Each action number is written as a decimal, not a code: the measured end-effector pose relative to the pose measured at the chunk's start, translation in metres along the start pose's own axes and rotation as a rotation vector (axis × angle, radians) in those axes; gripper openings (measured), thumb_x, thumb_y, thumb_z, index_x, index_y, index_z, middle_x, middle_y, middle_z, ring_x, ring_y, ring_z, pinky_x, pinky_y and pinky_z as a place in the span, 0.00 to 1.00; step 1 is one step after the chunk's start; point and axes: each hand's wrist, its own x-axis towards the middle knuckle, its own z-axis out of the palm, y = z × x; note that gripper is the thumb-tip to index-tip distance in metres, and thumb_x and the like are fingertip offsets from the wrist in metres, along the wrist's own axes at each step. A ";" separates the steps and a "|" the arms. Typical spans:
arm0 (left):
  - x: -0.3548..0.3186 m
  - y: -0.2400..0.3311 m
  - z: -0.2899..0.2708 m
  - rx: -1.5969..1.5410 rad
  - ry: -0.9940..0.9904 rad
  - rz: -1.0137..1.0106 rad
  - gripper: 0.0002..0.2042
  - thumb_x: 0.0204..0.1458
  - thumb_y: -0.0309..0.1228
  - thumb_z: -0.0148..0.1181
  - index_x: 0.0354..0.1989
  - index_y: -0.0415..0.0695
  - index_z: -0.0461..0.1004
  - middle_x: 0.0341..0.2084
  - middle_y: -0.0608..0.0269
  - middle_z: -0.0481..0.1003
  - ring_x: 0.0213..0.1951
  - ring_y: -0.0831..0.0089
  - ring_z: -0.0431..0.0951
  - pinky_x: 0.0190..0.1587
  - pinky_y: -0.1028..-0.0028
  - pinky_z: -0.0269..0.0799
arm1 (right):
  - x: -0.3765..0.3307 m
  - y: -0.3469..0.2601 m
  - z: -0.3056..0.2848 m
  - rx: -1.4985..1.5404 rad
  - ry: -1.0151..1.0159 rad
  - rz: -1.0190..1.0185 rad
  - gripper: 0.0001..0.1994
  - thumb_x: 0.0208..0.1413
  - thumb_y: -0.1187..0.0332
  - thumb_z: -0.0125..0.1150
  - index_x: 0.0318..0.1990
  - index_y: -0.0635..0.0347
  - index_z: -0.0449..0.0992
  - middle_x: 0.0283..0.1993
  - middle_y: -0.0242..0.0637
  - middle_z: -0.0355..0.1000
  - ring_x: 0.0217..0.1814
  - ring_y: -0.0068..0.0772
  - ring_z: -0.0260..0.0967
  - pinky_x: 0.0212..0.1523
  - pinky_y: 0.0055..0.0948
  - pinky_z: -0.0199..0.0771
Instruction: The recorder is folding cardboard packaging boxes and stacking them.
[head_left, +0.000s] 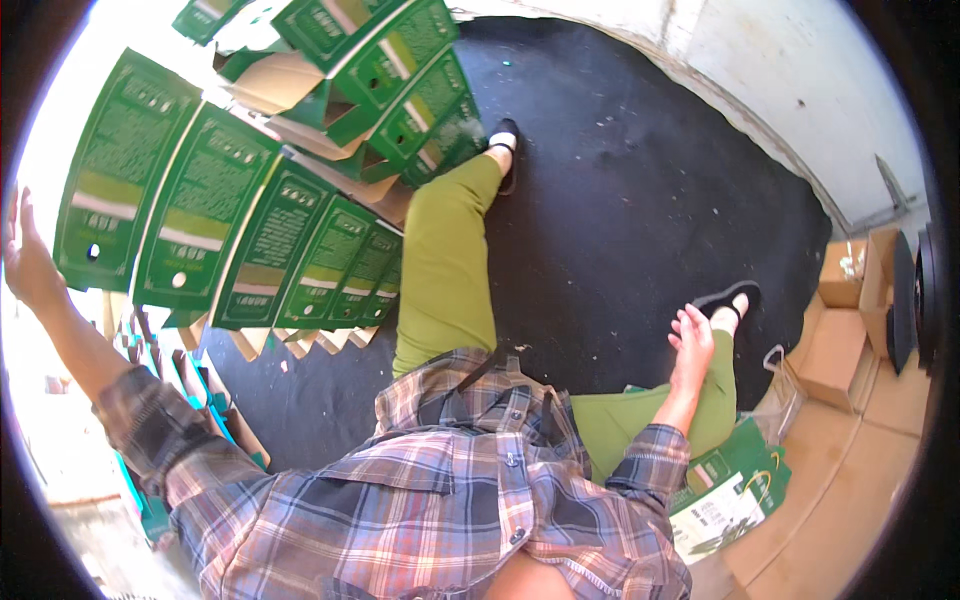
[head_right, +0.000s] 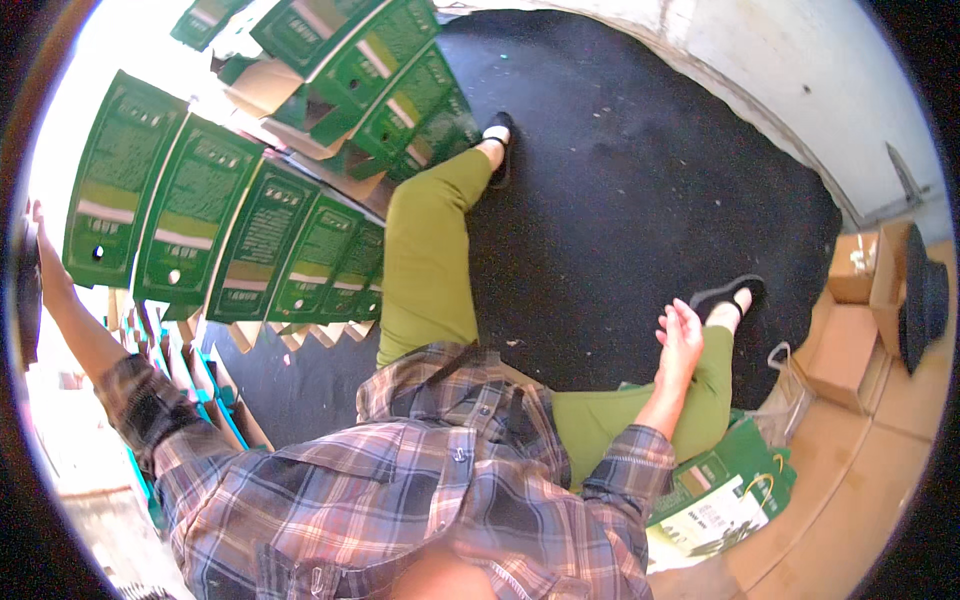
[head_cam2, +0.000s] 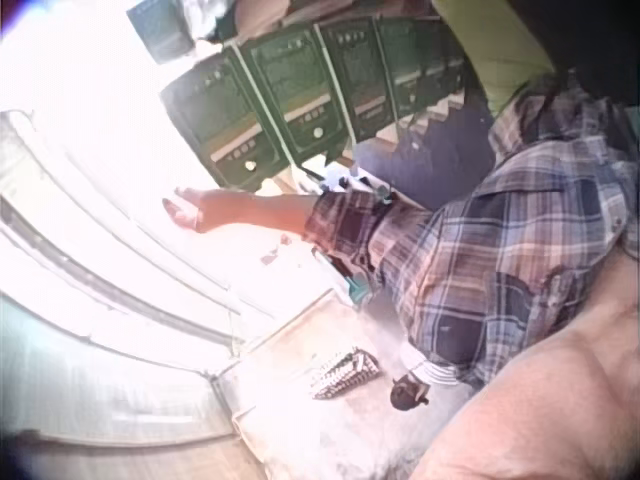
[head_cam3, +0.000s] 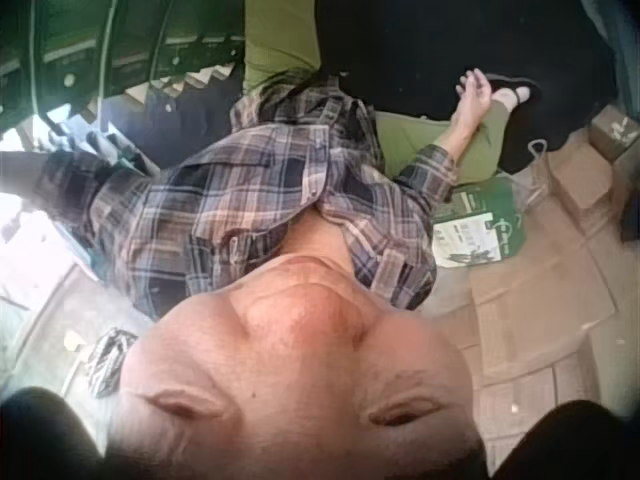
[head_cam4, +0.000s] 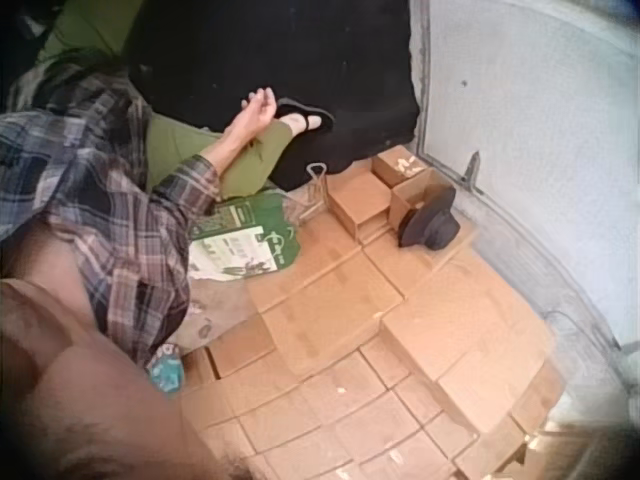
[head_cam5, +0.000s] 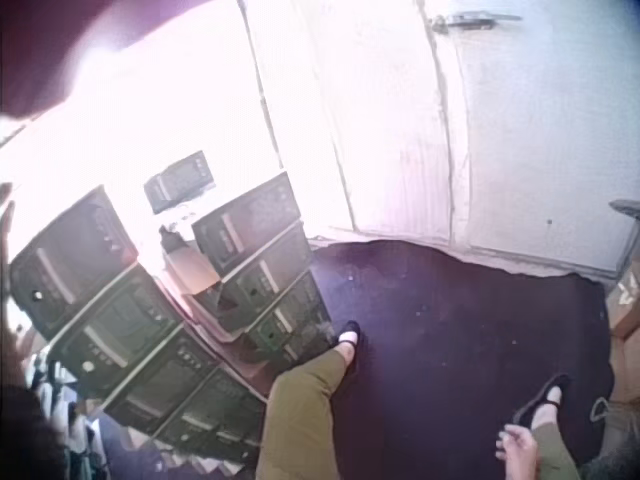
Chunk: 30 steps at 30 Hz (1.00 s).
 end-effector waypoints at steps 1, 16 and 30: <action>-0.045 0.097 0.029 0.062 -0.002 0.003 0.18 0.59 0.39 0.53 0.54 0.45 0.72 0.50 0.60 0.75 0.51 0.68 0.74 0.56 0.69 0.65 | -0.001 0.004 -0.001 0.019 0.009 0.005 0.14 0.61 0.68 0.57 0.53 0.58 0.72 0.47 0.32 0.74 0.42 0.19 0.71 0.37 0.19 0.71; -0.426 0.356 0.284 -0.764 -1.301 0.735 0.14 0.46 0.26 0.63 0.43 0.42 0.76 0.40 0.56 0.75 0.44 0.55 0.74 0.47 0.61 0.69 | -0.084 -0.032 -0.136 0.234 0.583 -0.402 0.11 0.61 0.72 0.54 0.50 0.64 0.74 0.43 0.37 0.76 0.40 0.23 0.72 0.41 0.23 0.73; -0.513 0.345 0.339 -0.675 -1.671 0.683 0.17 0.45 0.25 0.63 0.46 0.42 0.76 0.35 0.54 0.75 0.39 0.58 0.77 0.42 0.64 0.73 | -0.196 0.238 -0.162 1.170 0.893 0.439 0.20 0.61 0.56 0.54 0.53 0.60 0.66 0.52 0.42 0.71 0.48 0.38 0.72 0.40 0.38 0.75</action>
